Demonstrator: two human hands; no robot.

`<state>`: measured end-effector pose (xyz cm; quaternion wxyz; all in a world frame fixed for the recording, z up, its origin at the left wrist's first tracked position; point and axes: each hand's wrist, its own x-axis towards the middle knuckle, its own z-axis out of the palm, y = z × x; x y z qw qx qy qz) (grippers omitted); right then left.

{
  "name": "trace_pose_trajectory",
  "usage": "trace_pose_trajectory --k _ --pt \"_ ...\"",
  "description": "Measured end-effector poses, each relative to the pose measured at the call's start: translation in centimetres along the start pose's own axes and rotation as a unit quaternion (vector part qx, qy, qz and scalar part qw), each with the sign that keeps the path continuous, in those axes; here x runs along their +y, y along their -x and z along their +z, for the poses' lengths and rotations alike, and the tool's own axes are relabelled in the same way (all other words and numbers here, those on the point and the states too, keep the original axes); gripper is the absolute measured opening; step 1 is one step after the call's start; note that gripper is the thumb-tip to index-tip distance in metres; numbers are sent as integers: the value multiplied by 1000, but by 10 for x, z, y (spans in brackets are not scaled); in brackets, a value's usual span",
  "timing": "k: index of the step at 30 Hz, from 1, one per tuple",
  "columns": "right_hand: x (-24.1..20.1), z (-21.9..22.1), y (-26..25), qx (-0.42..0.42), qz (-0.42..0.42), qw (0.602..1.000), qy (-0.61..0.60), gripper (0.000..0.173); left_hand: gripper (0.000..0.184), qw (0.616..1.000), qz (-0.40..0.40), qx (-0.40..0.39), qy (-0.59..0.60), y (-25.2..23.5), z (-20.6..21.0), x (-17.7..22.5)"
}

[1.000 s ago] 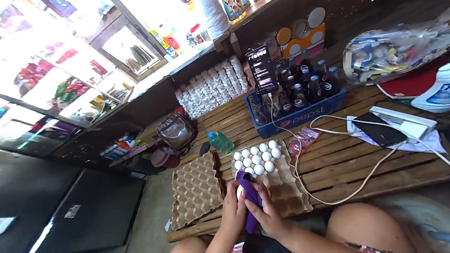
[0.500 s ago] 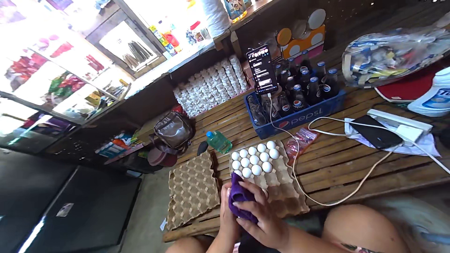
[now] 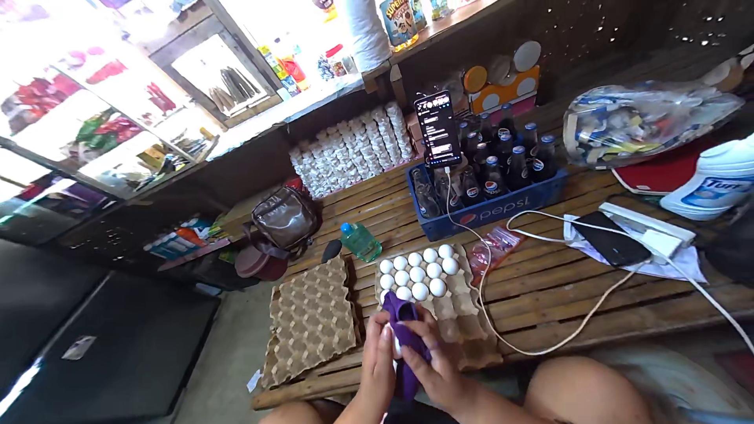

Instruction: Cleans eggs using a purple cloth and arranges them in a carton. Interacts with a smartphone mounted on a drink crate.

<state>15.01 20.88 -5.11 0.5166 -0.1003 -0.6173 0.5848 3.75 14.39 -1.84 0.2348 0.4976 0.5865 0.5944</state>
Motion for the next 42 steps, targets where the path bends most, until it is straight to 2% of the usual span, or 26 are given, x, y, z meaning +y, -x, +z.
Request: trace_pose_trajectory --k 3,6,10,14,16,21,26,29,35,39,42 --pt "8 5 0 -21 -94 994 53 28 42 997 -30 51 53 -5 0 5" --pt "11 6 0 -14 -113 992 47 26 44 999 6 34 29 -3 2 2" --pt "3 1 1 16 -28 999 -3 26 39 1000 31 -3 -6 6 9 -4" --pt "-3 -3 -1 46 89 992 -70 37 39 998 42 -14 -33 10 11 -9" --pt "-2 -4 -2 46 98 991 -81 38 40 998 48 -19 -39 11 11 -12" --pt "3 -2 -1 27 47 996 -64 35 38 995 76 -44 -48 11 5 -9" --pt "2 3 4 -40 -35 999 11 37 48 999 20 32 -4 3 0 3" --pt "4 4 6 -40 -45 998 12 35 50 998 40 40 -21 2 1 1" --pt "-6 -2 3 11 84 991 -102 44 43 992 83 -8 -91 9 7 0" --pt "-22 -9 -8 31 239 954 -180 49 51 975 117 -52 -182 16 5 1" --pt "-19 -9 -10 20 285 930 -232 52 50 951 163 -71 -252 10 1 4"
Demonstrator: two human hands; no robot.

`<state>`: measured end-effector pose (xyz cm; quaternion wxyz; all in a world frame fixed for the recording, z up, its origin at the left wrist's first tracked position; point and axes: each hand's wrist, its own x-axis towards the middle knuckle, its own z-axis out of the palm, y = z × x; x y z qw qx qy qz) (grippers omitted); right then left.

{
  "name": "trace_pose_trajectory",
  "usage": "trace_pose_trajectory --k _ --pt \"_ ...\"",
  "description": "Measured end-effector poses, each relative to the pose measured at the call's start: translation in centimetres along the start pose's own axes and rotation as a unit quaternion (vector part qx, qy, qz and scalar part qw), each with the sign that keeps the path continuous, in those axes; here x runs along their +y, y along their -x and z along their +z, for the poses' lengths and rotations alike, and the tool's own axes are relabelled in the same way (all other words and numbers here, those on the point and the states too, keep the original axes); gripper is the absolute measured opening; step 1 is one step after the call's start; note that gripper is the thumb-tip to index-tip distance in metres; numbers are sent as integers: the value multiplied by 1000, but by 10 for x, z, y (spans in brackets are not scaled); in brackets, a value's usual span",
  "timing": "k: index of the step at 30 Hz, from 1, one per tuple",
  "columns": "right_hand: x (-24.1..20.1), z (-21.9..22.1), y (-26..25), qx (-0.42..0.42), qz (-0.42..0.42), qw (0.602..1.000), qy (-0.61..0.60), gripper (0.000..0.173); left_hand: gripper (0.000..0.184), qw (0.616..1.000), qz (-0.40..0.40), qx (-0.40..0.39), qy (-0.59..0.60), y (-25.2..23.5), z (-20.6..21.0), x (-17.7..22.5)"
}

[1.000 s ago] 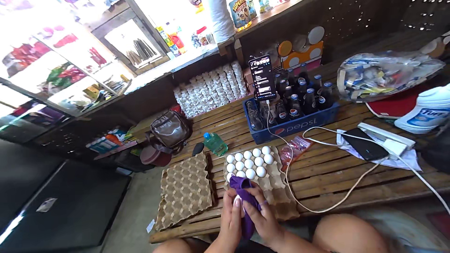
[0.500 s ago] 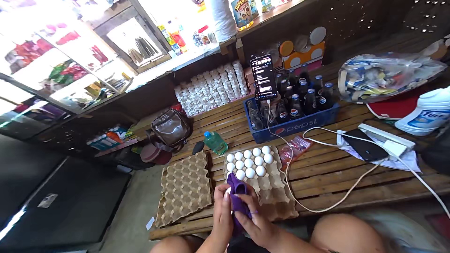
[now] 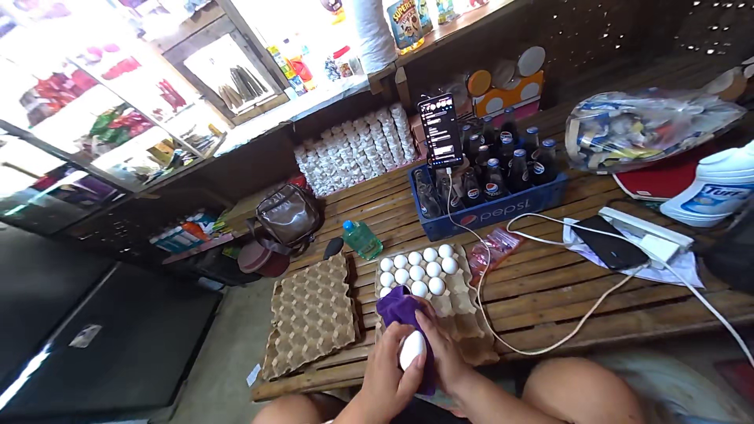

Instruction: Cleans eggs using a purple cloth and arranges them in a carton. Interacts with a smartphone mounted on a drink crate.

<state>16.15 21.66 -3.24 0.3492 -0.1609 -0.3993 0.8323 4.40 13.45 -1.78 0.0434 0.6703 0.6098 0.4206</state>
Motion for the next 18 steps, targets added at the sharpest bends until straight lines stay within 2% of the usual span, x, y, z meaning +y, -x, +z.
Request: trace_pose_trajectory --k 4,8,11,14,18 --pt "1 7 0 26 86 995 -53 51 50 995 4 15 -101 -14 -14 -12" --pt "5 8 -3 61 104 991 -53 48 53 979 -53 3 -195 -21 -20 -23" --pt "7 6 -4 77 94 992 -42 44 49 981 -53 -26 -184 -15 -12 -16" --pt "5 2 -6 106 83 990 -52 44 50 990 -18 -43 -135 -5 -2 -6" --pt "6 -4 -10 84 128 976 -152 41 49 991 59 -34 -118 -4 2 -7"
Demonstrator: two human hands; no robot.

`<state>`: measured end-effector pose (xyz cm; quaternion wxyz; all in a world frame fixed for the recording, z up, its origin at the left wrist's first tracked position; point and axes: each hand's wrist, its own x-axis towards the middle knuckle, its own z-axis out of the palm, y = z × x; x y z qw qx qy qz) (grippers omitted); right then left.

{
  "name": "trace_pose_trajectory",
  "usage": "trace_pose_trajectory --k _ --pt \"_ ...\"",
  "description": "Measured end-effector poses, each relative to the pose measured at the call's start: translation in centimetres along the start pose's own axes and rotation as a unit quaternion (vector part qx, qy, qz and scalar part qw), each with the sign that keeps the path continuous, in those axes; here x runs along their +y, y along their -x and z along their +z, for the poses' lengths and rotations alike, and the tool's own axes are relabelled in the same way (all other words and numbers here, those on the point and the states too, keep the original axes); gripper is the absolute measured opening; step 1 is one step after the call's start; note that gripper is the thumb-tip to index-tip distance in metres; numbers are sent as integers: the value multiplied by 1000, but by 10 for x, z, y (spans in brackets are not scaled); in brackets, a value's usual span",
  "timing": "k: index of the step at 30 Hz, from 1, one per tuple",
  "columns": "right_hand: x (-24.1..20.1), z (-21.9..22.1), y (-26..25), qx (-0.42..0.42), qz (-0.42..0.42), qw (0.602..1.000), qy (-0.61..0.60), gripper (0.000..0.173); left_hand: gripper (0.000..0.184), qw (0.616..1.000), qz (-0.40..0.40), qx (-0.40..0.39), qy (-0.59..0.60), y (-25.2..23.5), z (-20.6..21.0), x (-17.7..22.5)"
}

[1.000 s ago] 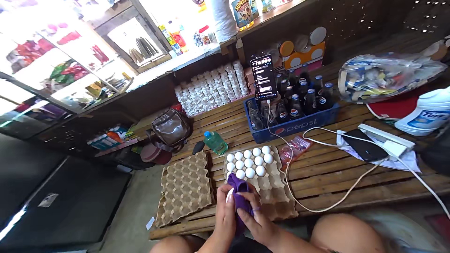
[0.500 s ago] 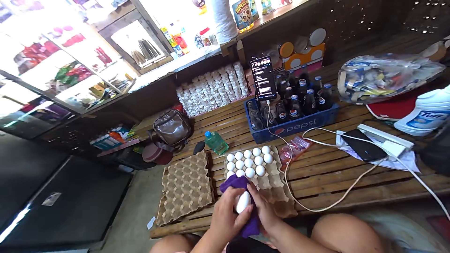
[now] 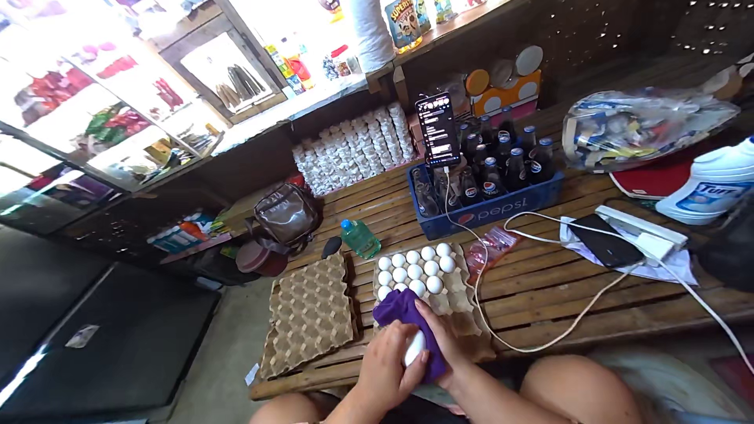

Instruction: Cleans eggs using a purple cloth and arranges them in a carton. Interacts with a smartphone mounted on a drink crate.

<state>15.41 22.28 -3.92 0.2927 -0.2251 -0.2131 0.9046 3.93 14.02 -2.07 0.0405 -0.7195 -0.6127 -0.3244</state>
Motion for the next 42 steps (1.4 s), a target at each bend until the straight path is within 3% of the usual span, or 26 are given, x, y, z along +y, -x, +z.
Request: trace_pose_trajectory --k 3,11,18,25,30,34,37,42 --pt "-2 4 1 -17 52 997 -60 43 47 1000 9 6 -15 -4 -2 -5" --pt "6 5 -4 10 72 996 -57 42 51 987 -108 -15 -119 -15 -14 -30" --pt "4 6 -2 61 -4 997 47 45 46 994 -53 -31 -92 -8 0 -21" --pt "4 4 -3 61 -24 997 33 43 44 996 24 -2 -85 -9 -8 -15" --pt "5 2 -3 34 16 999 -21 47 45 1000 -10 -10 5 -7 -7 -13" --pt "2 2 3 -35 58 996 -56 49 44 1000 -16 18 -10 -8 -6 -18" --pt "0 4 6 -39 66 995 -67 54 44 999 -35 25 -25 -11 -9 -21" --pt "0 3 5 -44 87 990 -98 38 46 998 -44 30 -36 -11 -12 -27"
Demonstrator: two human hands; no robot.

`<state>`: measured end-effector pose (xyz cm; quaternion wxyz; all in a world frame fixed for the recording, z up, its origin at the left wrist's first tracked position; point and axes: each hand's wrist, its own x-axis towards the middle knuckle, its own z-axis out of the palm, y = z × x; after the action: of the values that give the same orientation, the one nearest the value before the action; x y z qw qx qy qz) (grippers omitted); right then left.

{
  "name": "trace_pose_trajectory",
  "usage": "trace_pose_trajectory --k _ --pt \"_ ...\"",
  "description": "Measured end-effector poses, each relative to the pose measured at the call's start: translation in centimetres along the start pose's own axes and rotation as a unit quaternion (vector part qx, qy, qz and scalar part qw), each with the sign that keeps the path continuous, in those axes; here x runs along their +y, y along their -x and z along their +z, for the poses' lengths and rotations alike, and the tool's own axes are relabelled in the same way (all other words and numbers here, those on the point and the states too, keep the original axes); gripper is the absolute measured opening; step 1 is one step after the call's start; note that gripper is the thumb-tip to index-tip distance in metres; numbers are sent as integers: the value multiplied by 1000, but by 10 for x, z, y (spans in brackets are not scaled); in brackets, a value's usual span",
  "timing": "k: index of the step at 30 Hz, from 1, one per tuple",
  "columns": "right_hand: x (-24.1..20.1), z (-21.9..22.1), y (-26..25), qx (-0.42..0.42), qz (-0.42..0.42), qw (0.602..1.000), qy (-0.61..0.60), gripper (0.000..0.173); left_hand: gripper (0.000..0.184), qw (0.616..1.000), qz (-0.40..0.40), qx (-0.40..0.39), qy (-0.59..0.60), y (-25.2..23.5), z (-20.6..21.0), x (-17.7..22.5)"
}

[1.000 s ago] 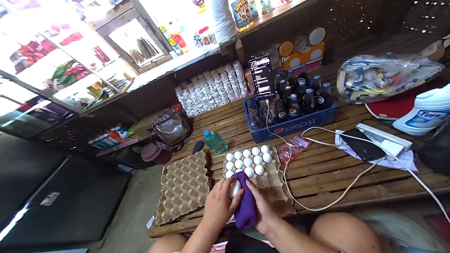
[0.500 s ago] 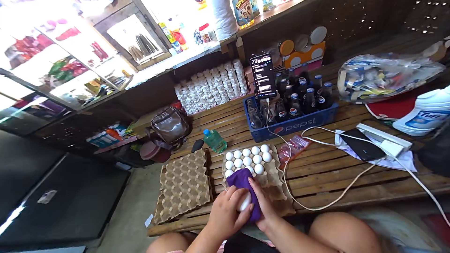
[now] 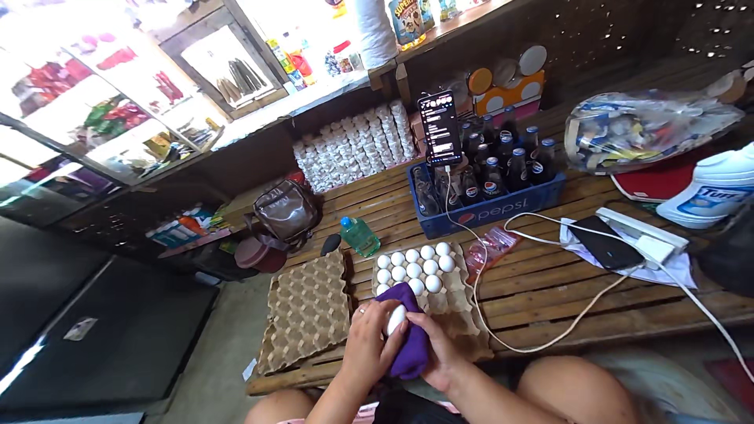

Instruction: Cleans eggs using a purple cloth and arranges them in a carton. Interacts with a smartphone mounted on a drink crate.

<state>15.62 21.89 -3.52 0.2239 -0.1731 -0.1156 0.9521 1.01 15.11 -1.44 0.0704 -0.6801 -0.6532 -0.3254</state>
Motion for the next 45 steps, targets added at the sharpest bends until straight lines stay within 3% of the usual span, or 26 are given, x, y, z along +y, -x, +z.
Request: trace_pose_trajectory --k 7,16,23,31,38,45 --pt "-1 1 1 0 4 1000 3 29 47 1000 -29 -6 0 0 -1 -4" --pt "-4 2 -1 17 5 1000 19 39 41 992 109 16 -59 1 -5 11" --pt "-4 1 -1 19 6 999 34 39 47 996 26 19 -79 -5 -7 -6" --pt "-4 0 -3 41 -8 999 9 41 43 995 92 5 -44 1 -3 10" --pt "-4 -2 -3 1 -6 1000 3 41 45 999 -1 -30 -32 -3 -2 6" --pt "-3 -2 -4 7 -11 1000 2 43 47 996 42 -31 -66 0 0 8"
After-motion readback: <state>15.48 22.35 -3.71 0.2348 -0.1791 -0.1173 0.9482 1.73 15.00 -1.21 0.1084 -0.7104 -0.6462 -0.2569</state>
